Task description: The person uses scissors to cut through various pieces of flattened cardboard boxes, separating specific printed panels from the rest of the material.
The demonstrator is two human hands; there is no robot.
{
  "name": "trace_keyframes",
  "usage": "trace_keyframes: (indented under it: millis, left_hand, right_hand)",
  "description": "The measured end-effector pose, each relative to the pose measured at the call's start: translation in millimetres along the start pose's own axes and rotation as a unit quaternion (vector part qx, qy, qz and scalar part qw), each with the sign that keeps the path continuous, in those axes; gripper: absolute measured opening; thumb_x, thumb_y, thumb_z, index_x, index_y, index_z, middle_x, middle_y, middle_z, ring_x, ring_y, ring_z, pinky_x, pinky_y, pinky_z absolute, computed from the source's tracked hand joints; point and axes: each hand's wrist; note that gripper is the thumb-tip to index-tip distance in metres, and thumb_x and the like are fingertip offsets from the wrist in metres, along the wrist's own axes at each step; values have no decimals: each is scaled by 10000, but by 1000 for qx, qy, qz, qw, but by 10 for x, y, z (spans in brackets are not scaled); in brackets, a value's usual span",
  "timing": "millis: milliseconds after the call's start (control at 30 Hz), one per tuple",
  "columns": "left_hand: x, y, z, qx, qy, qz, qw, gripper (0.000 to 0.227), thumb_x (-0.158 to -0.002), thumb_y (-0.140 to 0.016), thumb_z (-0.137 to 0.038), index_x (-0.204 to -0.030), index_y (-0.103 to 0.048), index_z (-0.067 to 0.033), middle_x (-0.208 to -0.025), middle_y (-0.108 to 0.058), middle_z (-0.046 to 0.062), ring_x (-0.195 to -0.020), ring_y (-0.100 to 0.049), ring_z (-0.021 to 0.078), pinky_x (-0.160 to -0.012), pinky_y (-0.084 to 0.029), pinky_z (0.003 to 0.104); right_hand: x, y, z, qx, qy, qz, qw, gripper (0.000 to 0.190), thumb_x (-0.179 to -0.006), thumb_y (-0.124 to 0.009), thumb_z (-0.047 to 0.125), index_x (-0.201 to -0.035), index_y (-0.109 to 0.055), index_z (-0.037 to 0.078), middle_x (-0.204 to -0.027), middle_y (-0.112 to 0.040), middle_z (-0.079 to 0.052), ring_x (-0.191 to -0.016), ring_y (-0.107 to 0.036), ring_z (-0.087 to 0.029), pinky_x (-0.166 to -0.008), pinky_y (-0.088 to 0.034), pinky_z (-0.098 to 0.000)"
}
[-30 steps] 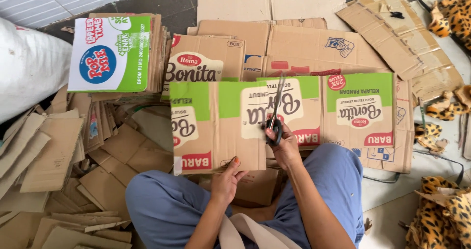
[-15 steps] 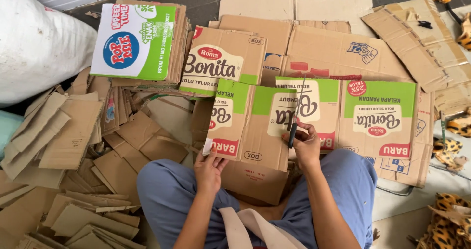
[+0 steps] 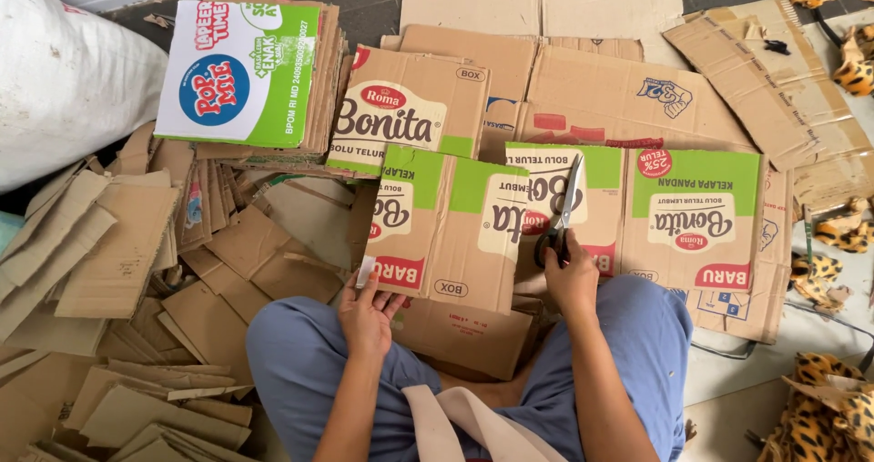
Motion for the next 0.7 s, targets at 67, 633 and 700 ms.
trace_keyframes:
  millis: [67,633,700]
  left_hand:
    - [9,-18,-25,-1,-3,0,1000,308,-969,-697,-208,-1255,-585,-199,-1087,-628,92,-904,-723,329,-853,-626,570]
    - [-161,-93,215,64,41,77,994,250,-949,-712,-181,-1196,-670,-170,-1053,-699,128,-913,-741,321,-802,-663,504]
    - [-133,-286,219,44,41,94,994,246,-945,-706,-150,-1184,-660,-181,-1026,-689,117,-858,-740,301,-730,-677,484]
  right_hand:
    - [-48,-38,-67,-4,9,-5,1000,627,-892,-745,322,-1437,-615,42,-1062,-732,-244,-935,-740,-377,-878,-592,-484]
    - [88,299,417,-101,10,-71,992,357,-1037,-645,442,-1237,-770,174,-1142,-722,-147,-923,-715,-434,-828,-588,-547]
    - [109,537,787,-503,-26,78,860,661,-1044,-527,392,-1572,-351,37,-1526,-373,-399,-1415,-355,-549,-1186,-284,-614]
Point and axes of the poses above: each hand's wrist, its own x-axis away from the middle knuckle, its own y-axis out of the back of the hand, z = x × y
